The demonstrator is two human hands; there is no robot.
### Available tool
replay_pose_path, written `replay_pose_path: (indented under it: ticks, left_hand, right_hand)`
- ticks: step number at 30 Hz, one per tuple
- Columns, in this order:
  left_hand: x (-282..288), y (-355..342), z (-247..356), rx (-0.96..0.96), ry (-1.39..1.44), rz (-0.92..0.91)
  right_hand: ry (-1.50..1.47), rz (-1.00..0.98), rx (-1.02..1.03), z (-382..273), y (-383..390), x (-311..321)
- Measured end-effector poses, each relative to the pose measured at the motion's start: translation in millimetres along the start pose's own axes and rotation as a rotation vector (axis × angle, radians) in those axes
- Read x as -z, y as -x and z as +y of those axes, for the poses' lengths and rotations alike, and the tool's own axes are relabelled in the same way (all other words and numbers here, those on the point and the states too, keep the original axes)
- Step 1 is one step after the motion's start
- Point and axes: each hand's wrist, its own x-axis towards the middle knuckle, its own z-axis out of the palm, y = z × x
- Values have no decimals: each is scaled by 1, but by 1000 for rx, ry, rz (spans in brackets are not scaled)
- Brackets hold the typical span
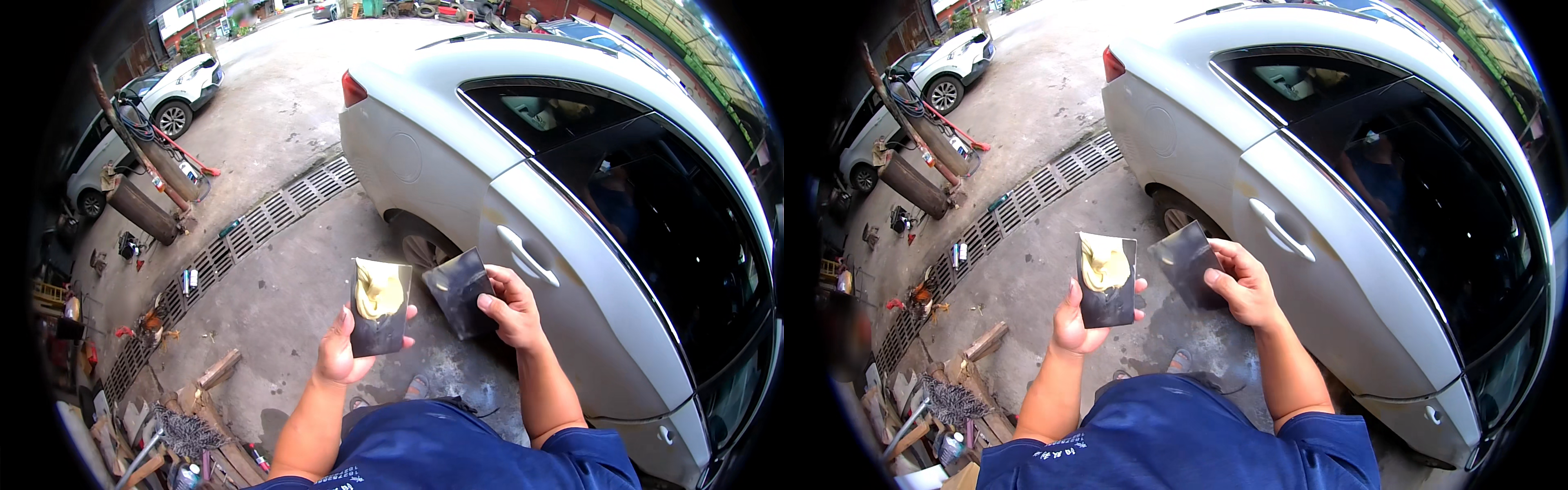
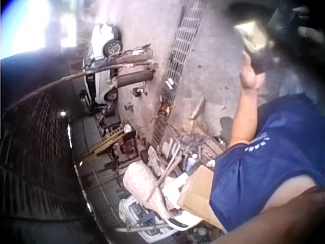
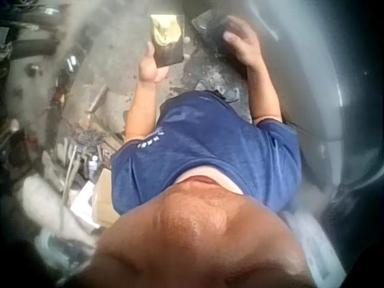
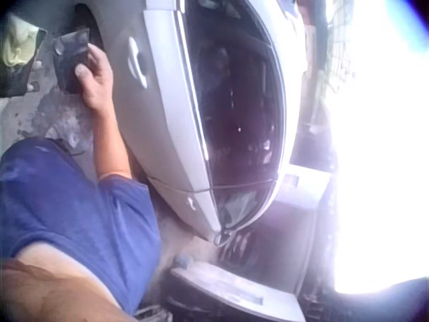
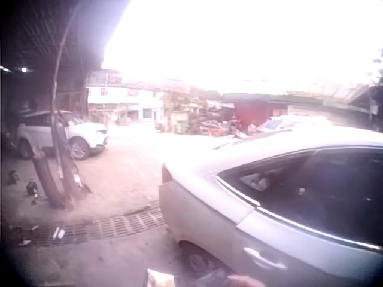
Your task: The person scoops body filler from a can onto a putty knife, then uses a smaller scraper to spread the filler onto a damaged area on the car door. The person repeatedly transfers filler between tools and applies it to the same spot.
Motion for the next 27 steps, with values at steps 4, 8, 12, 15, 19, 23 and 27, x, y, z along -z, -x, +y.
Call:
replay_pose_path:
  ticks: [4,8,12,15,19,23,27]
  left_hand:
    - [-1,-29,-12,-178,-224,12]
    - [43,-40,-28,-244,-607,-13]
    - [66,-57,16,-9,-819,-78]
    - [94,-80,56,403,-3,-174]
    - [130,-96,84,610,404,-375]
    - [151,-117,110,704,413,-457]
    - [147,-133,138,632,377,-331]
  right_hand:
    - [-45,-125,-425,33,0,-24]
    - [-332,11,-331,39,-39,-40]
    - [-277,46,-152,1,-71,-41]
    - [178,-162,240,-4,-82,-40]
    - [612,-257,236,11,-113,-90]
    - [1046,-143,167,36,-138,-95]
    - [357,381,59,57,-123,-101]
